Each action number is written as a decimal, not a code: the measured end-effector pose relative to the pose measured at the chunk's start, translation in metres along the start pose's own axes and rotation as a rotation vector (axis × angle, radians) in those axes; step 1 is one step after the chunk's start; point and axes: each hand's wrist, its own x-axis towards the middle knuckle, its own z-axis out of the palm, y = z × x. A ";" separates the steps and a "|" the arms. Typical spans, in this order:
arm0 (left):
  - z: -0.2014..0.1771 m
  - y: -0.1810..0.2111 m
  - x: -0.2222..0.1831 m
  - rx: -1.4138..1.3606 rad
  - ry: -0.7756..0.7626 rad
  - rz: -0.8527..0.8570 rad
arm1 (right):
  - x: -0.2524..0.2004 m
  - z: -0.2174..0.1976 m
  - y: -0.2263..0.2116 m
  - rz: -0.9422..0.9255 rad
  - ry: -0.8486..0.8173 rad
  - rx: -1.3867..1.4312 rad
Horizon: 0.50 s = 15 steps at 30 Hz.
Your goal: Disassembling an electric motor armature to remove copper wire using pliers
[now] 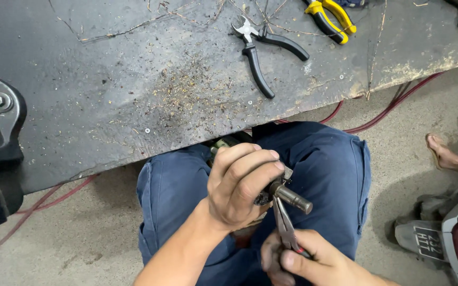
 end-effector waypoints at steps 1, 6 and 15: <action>0.000 0.001 0.000 0.000 -0.001 0.001 | 0.001 -0.001 0.005 -0.001 0.000 0.000; 0.001 -0.002 -0.005 0.003 -0.021 -0.028 | 0.002 -0.001 0.012 -0.013 0.335 -0.797; 0.003 -0.002 -0.007 0.182 0.055 -0.029 | 0.003 0.003 0.017 -0.086 0.600 -1.379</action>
